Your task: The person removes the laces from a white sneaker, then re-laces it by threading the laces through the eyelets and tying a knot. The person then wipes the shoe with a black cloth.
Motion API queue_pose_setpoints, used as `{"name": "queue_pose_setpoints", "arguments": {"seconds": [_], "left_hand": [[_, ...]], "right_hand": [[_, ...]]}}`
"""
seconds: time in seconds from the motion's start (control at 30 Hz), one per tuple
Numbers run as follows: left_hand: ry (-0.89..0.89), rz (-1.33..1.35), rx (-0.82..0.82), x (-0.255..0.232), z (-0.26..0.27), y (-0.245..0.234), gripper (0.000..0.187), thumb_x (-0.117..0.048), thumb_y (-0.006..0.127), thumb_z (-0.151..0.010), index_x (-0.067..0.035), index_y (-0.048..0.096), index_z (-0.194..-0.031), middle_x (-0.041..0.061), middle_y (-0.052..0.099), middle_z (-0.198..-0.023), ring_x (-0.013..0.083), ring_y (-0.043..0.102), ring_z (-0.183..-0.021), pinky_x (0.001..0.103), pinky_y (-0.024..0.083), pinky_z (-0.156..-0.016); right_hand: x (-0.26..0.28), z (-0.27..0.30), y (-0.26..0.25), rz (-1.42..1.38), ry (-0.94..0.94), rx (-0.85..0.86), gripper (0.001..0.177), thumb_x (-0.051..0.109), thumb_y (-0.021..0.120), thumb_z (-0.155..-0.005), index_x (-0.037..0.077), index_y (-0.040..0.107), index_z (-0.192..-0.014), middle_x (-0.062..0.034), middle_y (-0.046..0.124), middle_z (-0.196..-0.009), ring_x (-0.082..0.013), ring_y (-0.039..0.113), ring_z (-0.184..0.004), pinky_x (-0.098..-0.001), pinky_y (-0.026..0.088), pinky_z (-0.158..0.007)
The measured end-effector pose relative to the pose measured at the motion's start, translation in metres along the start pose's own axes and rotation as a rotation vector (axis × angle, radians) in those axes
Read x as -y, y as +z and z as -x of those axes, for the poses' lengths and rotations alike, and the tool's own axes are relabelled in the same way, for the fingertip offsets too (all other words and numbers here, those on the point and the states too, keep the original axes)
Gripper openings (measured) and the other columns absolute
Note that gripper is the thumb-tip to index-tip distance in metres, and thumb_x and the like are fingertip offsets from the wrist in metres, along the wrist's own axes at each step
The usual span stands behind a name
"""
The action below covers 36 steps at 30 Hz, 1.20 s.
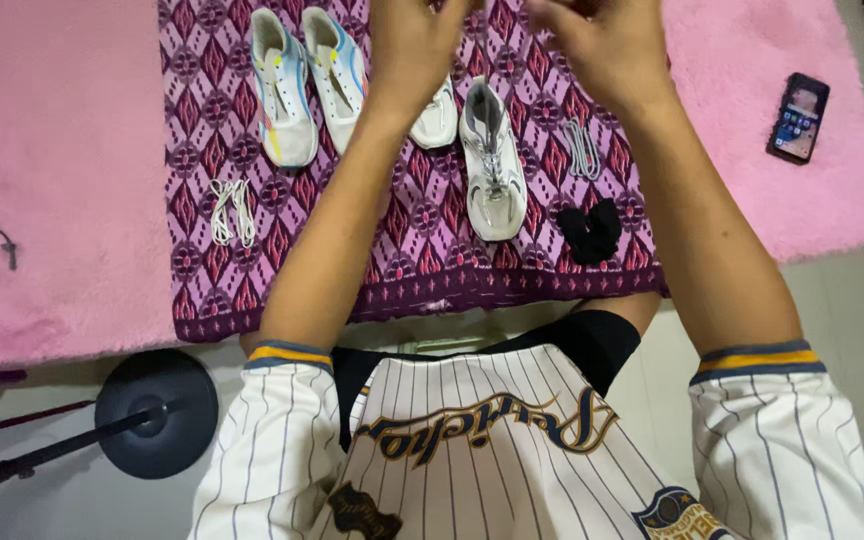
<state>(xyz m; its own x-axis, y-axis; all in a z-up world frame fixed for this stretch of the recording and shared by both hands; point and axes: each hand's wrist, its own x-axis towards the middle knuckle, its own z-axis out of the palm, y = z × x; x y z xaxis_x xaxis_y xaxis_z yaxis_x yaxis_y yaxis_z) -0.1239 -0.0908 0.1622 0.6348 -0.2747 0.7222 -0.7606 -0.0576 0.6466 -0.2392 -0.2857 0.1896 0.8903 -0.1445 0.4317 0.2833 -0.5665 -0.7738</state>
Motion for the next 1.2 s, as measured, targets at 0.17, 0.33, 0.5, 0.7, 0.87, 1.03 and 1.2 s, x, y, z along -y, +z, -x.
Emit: {"name": "queue_pose_setpoints", "arguments": {"seconds": [0.17, 0.33, 0.5, 0.7, 0.87, 1.03, 1.2], "left_hand": [[-0.225, 0.377, 0.132, -0.013, 0.009, -0.018, 0.017, -0.014, 0.081, -0.094, 0.000, 0.071, -0.092, 0.005, 0.078, -0.079, 0.0101, 0.076, -0.074, 0.024, 0.058, -0.067], [-0.234, 0.542, 0.176, -0.007, 0.020, -0.036, 0.013, -0.009, 0.081, -0.097, 0.000, 0.074, -0.103, 0.006, 0.077, -0.092, 0.0122, 0.075, -0.084, 0.026, 0.063, -0.079], [-0.273, 0.505, 0.107, 0.007, 0.033, -0.070, 0.008, -0.008, 0.077, -0.102, -0.002, 0.075, -0.107, 0.006, 0.076, -0.094, 0.0120, 0.073, -0.085, 0.027, 0.060, -0.080], [-0.416, 0.314, 0.030, 0.002, 0.062, -0.104, 0.010, -0.017, 0.071, -0.105, -0.007, 0.069, -0.104, 0.003, 0.074, -0.092, 0.0101, 0.074, -0.085, 0.024, 0.059, -0.075], [-0.532, 0.229, -0.056, 0.001, 0.090, -0.136, 0.014, -0.021, 0.073, -0.105, -0.007, 0.069, -0.104, 0.002, 0.076, -0.095, 0.0094, 0.073, -0.087, 0.024, 0.060, -0.075], [-0.560, 0.189, -0.088, 0.006, 0.095, -0.155, 0.015, -0.022, 0.073, -0.105, -0.007, 0.070, -0.106, 0.004, 0.079, -0.097, 0.0107, 0.073, -0.085, 0.024, 0.055, -0.071], [-0.500, 0.267, 0.026, -0.008, 0.098, -0.130, 0.012, -0.016, 0.071, -0.103, -0.004, 0.072, -0.105, 0.008, 0.078, -0.096, 0.0131, 0.076, -0.086, 0.027, 0.062, -0.073]], "right_hand": [[0.015, 0.014, -0.009, -0.235, 0.040, -0.082, 0.012, 0.013, 0.077, -0.104, 0.007, 0.067, -0.107, -0.0007, 0.072, -0.092, -0.0058, 0.064, -0.077, -0.0220, 0.050, -0.067], [0.016, 0.022, -0.018, -0.210, 0.168, -0.163, 0.005, 0.015, 0.073, -0.101, 0.012, 0.070, -0.099, 0.0005, 0.072, -0.090, -0.0047, 0.068, -0.080, -0.0193, 0.056, -0.070], [-0.016, 0.042, -0.046, -0.443, 0.131, -0.113, 0.008, 0.012, 0.073, -0.116, 0.009, 0.068, -0.110, -0.0051, 0.072, -0.099, -0.0124, 0.073, -0.092, -0.0241, 0.056, -0.077], [-0.051, 0.074, -0.065, -0.388, 0.263, -0.200, 0.007, 0.007, 0.071, -0.113, 0.009, 0.067, -0.108, -0.0051, 0.071, -0.097, -0.0122, 0.072, -0.086, -0.0237, 0.055, -0.070], [-0.065, 0.102, -0.087, -0.420, 0.293, -0.256, 0.008, 0.002, 0.070, -0.113, 0.008, 0.067, -0.110, -0.0063, 0.072, -0.100, -0.0115, 0.070, -0.086, -0.0232, 0.052, -0.067], [-0.061, 0.106, -0.094, -0.434, 0.340, -0.317, 0.009, 0.001, 0.069, -0.111, 0.010, 0.068, -0.111, -0.0057, 0.073, -0.103, -0.0110, 0.072, -0.087, -0.0219, 0.052, -0.068], [-0.039, 0.109, -0.065, -0.430, 0.257, -0.247, 0.009, 0.005, 0.075, -0.112, 0.009, 0.068, -0.109, -0.0068, 0.073, -0.095, -0.0096, 0.065, -0.077, -0.0202, 0.049, -0.061]]}}
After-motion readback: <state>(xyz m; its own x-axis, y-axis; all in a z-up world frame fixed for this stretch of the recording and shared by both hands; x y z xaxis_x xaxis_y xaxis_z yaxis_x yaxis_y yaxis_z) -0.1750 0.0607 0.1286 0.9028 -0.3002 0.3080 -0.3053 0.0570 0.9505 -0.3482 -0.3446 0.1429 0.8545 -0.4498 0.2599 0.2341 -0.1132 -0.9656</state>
